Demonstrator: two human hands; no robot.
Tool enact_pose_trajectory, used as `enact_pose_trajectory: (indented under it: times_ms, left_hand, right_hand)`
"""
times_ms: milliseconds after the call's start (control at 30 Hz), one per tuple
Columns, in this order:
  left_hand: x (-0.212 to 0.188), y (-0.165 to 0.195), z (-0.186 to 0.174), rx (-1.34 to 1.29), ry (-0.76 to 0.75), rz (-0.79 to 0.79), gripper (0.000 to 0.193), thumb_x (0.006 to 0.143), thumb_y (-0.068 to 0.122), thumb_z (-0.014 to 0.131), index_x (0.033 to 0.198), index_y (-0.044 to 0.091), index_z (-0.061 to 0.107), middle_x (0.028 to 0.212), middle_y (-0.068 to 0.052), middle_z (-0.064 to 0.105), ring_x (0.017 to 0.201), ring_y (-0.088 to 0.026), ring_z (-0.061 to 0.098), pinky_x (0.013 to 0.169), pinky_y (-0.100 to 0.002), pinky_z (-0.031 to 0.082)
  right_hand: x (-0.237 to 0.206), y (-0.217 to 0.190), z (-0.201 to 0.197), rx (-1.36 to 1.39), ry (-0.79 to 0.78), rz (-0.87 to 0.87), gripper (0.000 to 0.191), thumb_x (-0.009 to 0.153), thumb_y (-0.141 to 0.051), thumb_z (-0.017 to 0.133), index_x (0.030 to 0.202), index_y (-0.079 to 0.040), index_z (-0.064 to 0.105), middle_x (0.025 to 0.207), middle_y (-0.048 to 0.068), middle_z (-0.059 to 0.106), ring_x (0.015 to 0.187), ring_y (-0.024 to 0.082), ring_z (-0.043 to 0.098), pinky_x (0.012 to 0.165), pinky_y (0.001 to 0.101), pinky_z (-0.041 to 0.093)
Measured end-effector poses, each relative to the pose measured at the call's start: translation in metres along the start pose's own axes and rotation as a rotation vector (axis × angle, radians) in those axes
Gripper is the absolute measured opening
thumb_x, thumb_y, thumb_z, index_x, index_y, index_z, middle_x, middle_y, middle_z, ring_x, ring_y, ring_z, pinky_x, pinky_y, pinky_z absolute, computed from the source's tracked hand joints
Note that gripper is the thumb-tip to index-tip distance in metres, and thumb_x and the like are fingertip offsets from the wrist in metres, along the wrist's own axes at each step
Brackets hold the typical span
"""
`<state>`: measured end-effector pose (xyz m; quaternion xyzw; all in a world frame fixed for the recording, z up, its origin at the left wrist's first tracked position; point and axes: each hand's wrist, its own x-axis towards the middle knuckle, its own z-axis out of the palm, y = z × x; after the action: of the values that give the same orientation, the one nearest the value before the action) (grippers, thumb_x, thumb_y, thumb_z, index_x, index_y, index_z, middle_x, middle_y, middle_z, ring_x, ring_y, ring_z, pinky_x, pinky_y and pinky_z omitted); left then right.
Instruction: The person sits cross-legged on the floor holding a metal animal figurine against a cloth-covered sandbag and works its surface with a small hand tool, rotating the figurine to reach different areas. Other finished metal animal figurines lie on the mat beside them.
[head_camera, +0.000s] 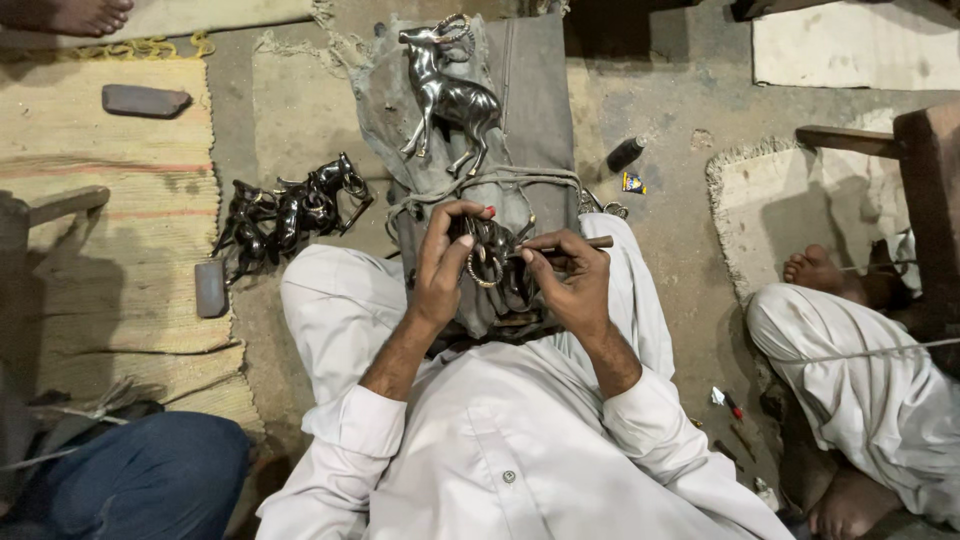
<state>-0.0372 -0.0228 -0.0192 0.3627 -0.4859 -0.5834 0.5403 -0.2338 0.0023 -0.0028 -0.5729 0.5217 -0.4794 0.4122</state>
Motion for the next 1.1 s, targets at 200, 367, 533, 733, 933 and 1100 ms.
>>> enact_pose_trajectory:
  times_ms: [200, 367, 533, 733, 933, 1100]
  left_hand:
    - [-0.002, 0.002, 0.005, -0.029, 0.029, 0.014, 0.032, 0.109, 0.02, 0.043, 0.133, 0.001, 0.052, 0.126, -0.011, 0.063, 0.12, -0.018, 0.059, 0.108, -0.032, 0.046]
    - [-0.01, 0.005, 0.008, -0.009, 0.052, 0.061, 0.032, 0.11, 0.02, 0.043, 0.133, 0.0, 0.053, 0.126, -0.012, 0.062, 0.125, -0.019, 0.059, 0.112, -0.034, 0.044]
    - [-0.017, 0.005, 0.01, 0.016, 0.046, 0.044, 0.032, 0.109, 0.02, 0.043, 0.132, 0.001, 0.053, 0.126, -0.011, 0.061, 0.12, -0.018, 0.058, 0.11, -0.034, 0.046]
    - [-0.017, 0.003, 0.013, 0.05, 0.02, 0.087, 0.031, 0.109, 0.019, 0.043, 0.131, 0.0, 0.054, 0.123, -0.01, 0.06, 0.118, -0.016, 0.058, 0.107, -0.033, 0.047]
    - [-0.016, 0.006, 0.013, 0.079, 0.016, 0.105, 0.031, 0.109, 0.021, 0.043, 0.129, 0.0, 0.055, 0.121, -0.01, 0.061, 0.115, -0.016, 0.058, 0.105, -0.033, 0.048]
    - [-0.016, 0.006, 0.013, 0.115, 0.027, 0.139, 0.031, 0.11, 0.022, 0.042, 0.128, 0.0, 0.055, 0.12, -0.01, 0.06, 0.116, -0.017, 0.058, 0.105, -0.033, 0.047]
  right_hand:
    - [-0.006, -0.005, 0.002, -0.012, 0.013, -0.008, 0.007, 0.096, 0.003, 0.072, 0.103, 0.003, 0.071, 0.1, 0.008, 0.076, 0.092, 0.009, 0.072, 0.081, 0.0224, 0.061]
    - [-0.009, -0.015, 0.004, -0.058, 0.009, -0.058, 0.008, 0.095, 0.004, 0.072, 0.102, 0.003, 0.07, 0.102, 0.009, 0.077, 0.095, 0.011, 0.074, 0.084, 0.0241, 0.062]
    - [-0.009, -0.023, 0.003, -0.143, 0.008, -0.06, 0.008, 0.094, 0.004, 0.073, 0.102, 0.004, 0.072, 0.097, 0.01, 0.077, 0.09, 0.012, 0.076, 0.079, 0.0245, 0.063]
    - [-0.007, -0.023, 0.002, -0.144, 0.015, -0.066, 0.008, 0.094, 0.002, 0.075, 0.102, 0.004, 0.072, 0.095, 0.009, 0.077, 0.086, 0.011, 0.075, 0.074, 0.0233, 0.063]
    - [-0.007, -0.02, 0.001, -0.177, 0.022, -0.036, 0.008, 0.093, 0.002, 0.076, 0.101, 0.004, 0.073, 0.092, 0.009, 0.077, 0.082, 0.01, 0.074, 0.069, 0.0223, 0.06]
    - [-0.005, -0.019, -0.002, -0.149, -0.033, -0.074, 0.008, 0.093, 0.005, 0.074, 0.101, 0.004, 0.072, 0.095, 0.009, 0.077, 0.087, 0.012, 0.076, 0.075, 0.0232, 0.063]
